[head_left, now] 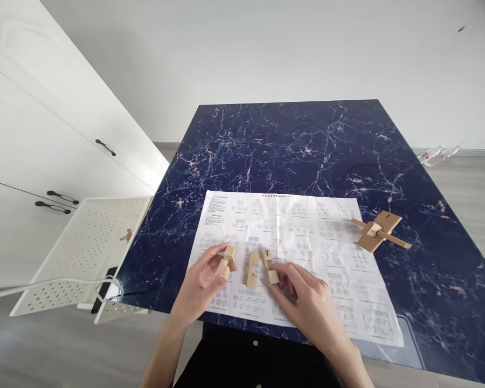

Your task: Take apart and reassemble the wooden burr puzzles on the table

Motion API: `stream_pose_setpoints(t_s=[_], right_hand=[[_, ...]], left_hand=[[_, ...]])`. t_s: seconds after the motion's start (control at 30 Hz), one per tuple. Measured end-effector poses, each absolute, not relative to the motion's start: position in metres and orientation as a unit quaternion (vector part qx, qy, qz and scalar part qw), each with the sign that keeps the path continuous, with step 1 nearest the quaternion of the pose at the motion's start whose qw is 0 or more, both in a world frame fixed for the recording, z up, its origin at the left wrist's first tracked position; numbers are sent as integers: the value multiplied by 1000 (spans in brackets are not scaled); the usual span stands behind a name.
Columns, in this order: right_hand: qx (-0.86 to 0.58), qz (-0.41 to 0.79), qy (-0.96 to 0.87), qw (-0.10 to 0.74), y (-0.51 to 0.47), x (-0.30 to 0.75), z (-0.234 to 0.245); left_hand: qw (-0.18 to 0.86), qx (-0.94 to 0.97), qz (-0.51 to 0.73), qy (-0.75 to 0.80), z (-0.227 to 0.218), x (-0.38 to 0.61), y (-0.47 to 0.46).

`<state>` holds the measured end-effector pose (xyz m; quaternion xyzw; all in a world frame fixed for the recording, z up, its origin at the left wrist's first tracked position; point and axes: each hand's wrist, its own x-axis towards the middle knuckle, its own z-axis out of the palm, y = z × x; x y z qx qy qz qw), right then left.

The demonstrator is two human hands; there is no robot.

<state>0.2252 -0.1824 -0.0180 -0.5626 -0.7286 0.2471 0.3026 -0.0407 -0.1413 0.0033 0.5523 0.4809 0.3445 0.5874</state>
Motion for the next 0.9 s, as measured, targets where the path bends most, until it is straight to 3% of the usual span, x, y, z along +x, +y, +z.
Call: stream_pose_setpoints(t_s=[0.2, 0.9], right_hand=[[-562, 251, -727, 306, -183, 225, -18], [-557, 251, -724, 321, -183, 226, -22]], left_hand=[[629, 443, 443, 461, -3, -37, -137], [555, 433, 429, 566, 14, -21, -136]])
